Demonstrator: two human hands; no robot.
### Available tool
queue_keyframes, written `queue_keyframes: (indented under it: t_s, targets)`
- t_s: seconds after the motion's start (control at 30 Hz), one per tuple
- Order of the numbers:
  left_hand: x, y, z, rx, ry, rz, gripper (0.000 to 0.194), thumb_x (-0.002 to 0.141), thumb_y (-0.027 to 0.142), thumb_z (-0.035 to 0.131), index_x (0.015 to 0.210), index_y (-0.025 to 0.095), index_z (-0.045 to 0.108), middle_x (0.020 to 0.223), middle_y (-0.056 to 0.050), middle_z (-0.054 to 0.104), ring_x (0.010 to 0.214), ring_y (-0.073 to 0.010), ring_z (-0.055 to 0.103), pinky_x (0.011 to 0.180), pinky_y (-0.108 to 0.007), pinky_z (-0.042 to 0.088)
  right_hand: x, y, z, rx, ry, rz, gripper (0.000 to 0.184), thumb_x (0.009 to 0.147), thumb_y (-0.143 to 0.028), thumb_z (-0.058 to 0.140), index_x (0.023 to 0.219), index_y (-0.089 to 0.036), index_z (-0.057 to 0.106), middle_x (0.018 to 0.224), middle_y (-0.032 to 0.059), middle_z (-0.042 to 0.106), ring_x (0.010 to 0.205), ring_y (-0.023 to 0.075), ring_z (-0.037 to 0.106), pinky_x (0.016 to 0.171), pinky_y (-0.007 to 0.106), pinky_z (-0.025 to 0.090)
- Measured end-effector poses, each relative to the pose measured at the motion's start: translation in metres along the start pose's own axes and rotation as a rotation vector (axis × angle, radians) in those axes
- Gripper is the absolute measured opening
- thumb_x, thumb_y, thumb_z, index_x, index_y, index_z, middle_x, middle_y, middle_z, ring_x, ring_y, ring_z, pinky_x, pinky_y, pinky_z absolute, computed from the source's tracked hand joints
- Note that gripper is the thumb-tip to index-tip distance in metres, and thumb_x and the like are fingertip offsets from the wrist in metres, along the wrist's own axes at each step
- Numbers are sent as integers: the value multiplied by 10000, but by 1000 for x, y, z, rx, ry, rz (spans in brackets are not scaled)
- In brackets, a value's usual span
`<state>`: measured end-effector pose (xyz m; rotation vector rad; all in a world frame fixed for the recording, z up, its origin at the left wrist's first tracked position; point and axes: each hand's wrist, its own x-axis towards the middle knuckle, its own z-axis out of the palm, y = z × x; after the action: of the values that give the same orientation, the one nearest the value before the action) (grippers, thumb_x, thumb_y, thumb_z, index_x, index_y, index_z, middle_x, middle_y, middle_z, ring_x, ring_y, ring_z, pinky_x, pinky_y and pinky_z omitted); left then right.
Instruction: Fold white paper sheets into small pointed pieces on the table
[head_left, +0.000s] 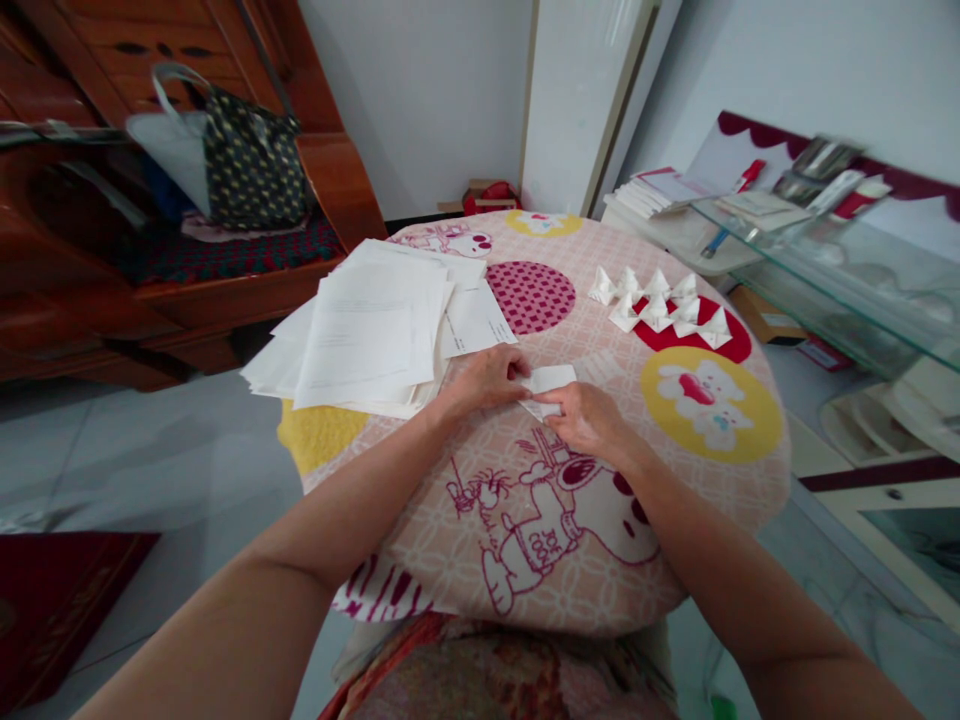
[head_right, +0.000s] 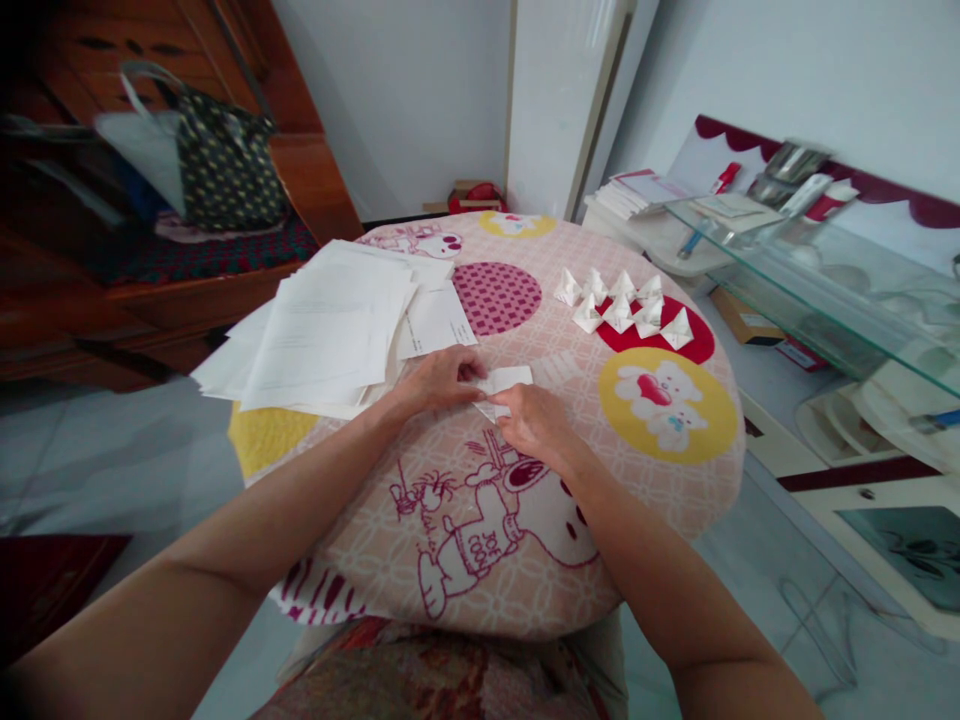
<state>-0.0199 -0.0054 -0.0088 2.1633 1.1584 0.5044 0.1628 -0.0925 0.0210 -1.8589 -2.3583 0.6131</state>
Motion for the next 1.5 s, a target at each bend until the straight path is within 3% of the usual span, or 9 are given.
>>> queue_keyframes:
  t_s: [0.13,0.33,0.53,0.6,0.73,0.87,1.0,1.23,1.5]
  targets:
    - [-1,-6,-5,6,-14,16,360,614,178,751,971,171,704,922,-37,689,798,-154,580,720,-269,448,1,0,2,3,13,9,408,860,-211,661,1250,-266,767,1014,94,805,913,232,725,750,285,484]
    - [0,-17,-11,-94,-101,37,402,626,119,643,1021,147,711,900,-30,698,798,-141,600,733,-254,475,0,0,3,22,18,39,418,861,-209,683,1272,-237,756,1162,117,782,1015,245,726,846,305,520]
    - [3,-26,-15,-189,-157,75,512,602,34,485,1036,136,735,896,-31,734,797,-121,630,750,-230,498,0,3,5,65,27,40,428,865,-210,681,1287,-229,747,1157,111,782,986,231,729,834,295,527]
    - [-1,-22,-17,-182,-120,110,530,601,15,457,1025,142,748,949,-43,747,854,-132,649,793,-245,511,0,3,5,72,27,40,433,862,-204,680,1289,-227,745,1140,111,785,977,229,728,828,293,523]
    - [-11,-5,-14,-133,50,244,486,671,3,481,1025,167,771,1090,-72,740,977,-156,659,862,-272,509,1,3,5,81,28,23,428,855,-190,672,1273,-221,754,1113,108,790,952,222,726,797,280,503]
    - [-13,1,-3,-32,-36,246,305,767,51,561,893,207,790,924,-41,750,870,-153,662,838,-282,495,-1,3,3,46,25,0,399,865,-187,636,1241,-210,768,1016,106,803,884,223,727,733,277,474]
    - [-10,-6,2,-1,-98,266,250,814,79,605,857,241,791,981,-17,758,919,-147,669,852,-264,476,-4,3,2,-33,27,-80,380,894,-163,585,1219,-227,772,1020,100,800,909,223,722,754,278,454]
    - [-8,-13,2,16,-99,345,248,813,62,620,860,237,790,955,8,754,891,-125,666,824,-235,476,-3,-3,-7,-305,-63,-219,429,973,-202,503,1363,-245,674,958,121,785,853,229,710,710,291,408]
    - [-4,-22,7,31,-54,387,264,817,51,620,898,227,800,972,-3,757,884,-121,674,824,-245,506,-1,2,-10,-369,-60,-308,376,948,-172,509,1239,-243,736,883,111,775,762,207,682,641,288,349]
